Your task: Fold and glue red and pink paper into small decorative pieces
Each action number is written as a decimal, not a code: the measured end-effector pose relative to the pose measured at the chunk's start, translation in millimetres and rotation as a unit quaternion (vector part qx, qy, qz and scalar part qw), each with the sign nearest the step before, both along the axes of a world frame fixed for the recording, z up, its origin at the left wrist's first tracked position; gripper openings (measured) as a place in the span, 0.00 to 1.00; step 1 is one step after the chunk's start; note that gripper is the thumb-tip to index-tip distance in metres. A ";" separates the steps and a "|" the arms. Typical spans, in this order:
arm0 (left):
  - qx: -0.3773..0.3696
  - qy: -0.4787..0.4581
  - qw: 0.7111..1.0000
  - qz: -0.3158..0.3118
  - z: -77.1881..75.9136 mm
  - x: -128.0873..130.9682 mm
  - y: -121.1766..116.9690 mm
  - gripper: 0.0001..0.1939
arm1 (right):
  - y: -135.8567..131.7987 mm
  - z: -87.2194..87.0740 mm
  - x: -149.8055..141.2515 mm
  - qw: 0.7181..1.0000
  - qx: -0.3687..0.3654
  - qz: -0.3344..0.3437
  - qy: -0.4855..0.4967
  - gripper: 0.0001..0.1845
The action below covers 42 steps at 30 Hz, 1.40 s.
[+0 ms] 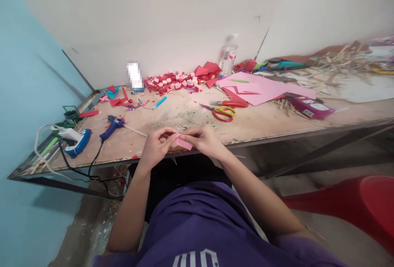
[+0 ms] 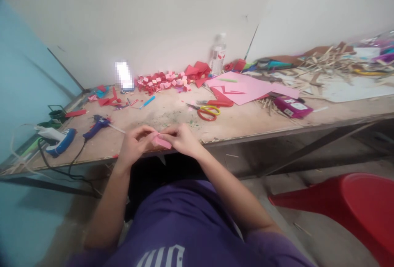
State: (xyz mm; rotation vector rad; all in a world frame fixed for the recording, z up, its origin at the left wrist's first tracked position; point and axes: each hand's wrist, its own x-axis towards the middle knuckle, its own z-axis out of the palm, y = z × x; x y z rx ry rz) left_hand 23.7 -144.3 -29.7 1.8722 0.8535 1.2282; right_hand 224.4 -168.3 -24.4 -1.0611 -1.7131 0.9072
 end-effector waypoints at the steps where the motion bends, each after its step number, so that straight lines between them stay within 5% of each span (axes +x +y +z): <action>1: -0.003 -0.006 1.000 -0.003 -0.2 -0.5 0.9 0.11 | -0.5 0.9 -0.5 1.000 0.006 0.000 -0.015 0.17; 14: 0.015 -0.100 0.988 0.120 -2.6 -1.5 4.9 0.10 | -0.3 5.8 -1.6 0.998 0.025 -0.040 -0.042 0.19; 22: -0.085 -0.024 0.996 -0.031 0.6 -1.4 3.2 0.22 | 0.0 4.7 2.7 0.999 0.012 -0.051 -0.009 0.19; 28: -0.083 -0.033 0.995 -0.041 3.3 -1.5 0.4 0.22 | -0.1 4.2 2.6 0.996 -0.078 0.037 0.017 0.23; 35: -0.146 -0.013 0.987 -0.073 3.7 -2.9 1.5 0.18 | -0.2 4.6 3.4 0.997 -0.061 0.001 0.037 0.23; 42: -0.075 -0.037 0.996 -0.039 5.4 -4.7 2.9 0.14 | 2.0 3.6 3.7 0.994 -0.102 0.039 0.021 0.23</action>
